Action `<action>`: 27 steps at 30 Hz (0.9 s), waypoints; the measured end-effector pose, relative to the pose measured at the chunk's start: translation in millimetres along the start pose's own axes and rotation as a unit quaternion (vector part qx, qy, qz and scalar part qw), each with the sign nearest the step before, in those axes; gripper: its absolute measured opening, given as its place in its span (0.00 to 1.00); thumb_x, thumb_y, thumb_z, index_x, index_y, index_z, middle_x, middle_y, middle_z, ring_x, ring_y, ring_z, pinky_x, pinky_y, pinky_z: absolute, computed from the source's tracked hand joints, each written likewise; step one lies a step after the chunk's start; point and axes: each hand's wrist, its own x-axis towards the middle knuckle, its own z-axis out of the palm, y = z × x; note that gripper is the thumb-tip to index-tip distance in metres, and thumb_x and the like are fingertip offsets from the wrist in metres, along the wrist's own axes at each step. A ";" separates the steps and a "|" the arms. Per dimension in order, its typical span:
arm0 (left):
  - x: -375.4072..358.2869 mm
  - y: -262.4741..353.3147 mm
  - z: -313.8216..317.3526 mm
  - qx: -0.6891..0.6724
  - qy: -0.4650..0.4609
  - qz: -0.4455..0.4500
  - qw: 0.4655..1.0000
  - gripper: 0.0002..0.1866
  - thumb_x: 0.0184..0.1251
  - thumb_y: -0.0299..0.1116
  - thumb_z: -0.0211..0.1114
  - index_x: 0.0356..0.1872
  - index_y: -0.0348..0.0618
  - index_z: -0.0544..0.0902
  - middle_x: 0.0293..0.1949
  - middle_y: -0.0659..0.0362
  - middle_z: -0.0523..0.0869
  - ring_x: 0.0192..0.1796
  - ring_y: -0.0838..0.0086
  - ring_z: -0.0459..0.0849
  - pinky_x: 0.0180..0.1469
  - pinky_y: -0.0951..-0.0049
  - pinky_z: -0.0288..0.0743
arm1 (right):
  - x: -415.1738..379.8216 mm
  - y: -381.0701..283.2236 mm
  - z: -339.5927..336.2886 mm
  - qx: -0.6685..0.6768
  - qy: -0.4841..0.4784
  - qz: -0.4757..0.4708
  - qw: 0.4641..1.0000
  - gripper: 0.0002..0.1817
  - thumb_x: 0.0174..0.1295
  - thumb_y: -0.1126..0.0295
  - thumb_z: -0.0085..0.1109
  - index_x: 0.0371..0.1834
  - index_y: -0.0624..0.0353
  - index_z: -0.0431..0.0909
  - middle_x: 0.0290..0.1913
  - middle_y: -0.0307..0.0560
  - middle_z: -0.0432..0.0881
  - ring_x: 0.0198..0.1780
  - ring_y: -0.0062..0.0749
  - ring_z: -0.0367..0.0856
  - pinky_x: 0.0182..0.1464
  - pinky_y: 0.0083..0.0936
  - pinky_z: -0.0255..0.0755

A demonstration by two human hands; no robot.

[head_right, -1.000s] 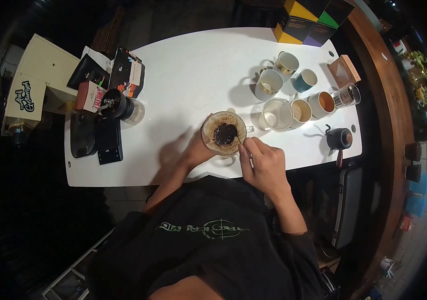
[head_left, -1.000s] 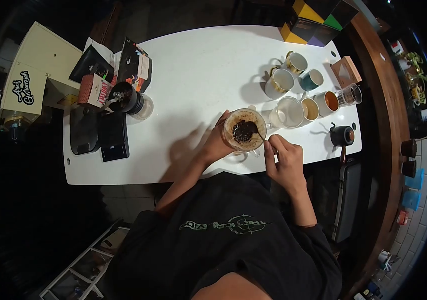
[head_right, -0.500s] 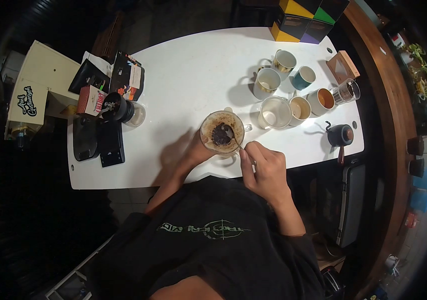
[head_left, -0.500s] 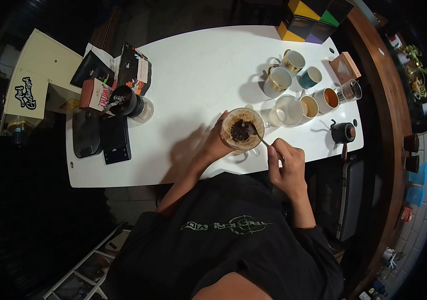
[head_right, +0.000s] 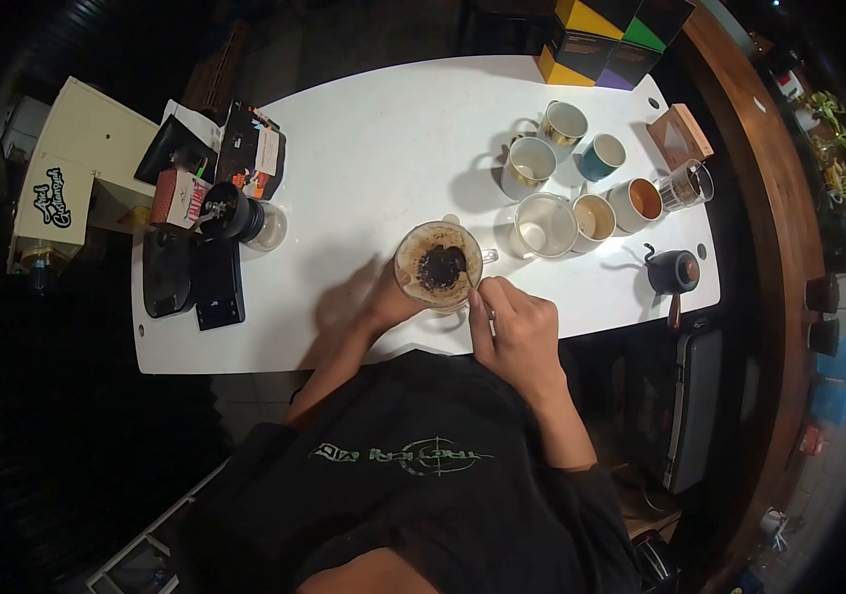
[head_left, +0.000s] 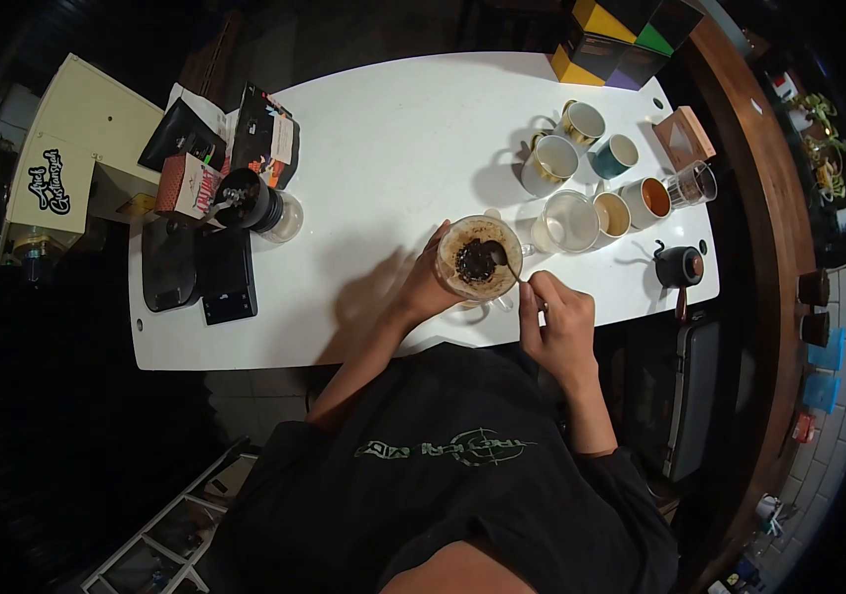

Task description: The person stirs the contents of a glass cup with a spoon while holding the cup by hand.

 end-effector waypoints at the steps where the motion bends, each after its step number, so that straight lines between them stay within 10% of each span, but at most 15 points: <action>1: -0.2 2.5 -0.6 0.006 -0.001 0.005 1.000 0.41 0.52 0.48 0.86 0.67 0.44 0.80 0.66 0.54 0.84 0.74 0.57 0.75 0.87 0.54 0.48 | -1.3 0.9 2.5 0.003 -0.008 -0.004 1.000 0.08 0.69 0.76 0.62 0.32 0.60 0.74 0.24 0.46 0.76 0.20 0.44 0.77 0.23 0.36 0.68; 27: 0.4 -11.7 0.8 0.013 0.005 0.025 1.000 0.44 0.50 0.49 0.87 0.68 0.43 0.78 0.66 0.52 0.83 0.74 0.57 0.75 0.87 0.55 0.48 | -1.8 -16.0 -2.8 0.047 -0.025 0.001 0.999 0.08 0.67 0.77 0.63 0.32 0.60 0.73 0.25 0.46 0.77 0.20 0.42 0.78 0.23 0.36 0.69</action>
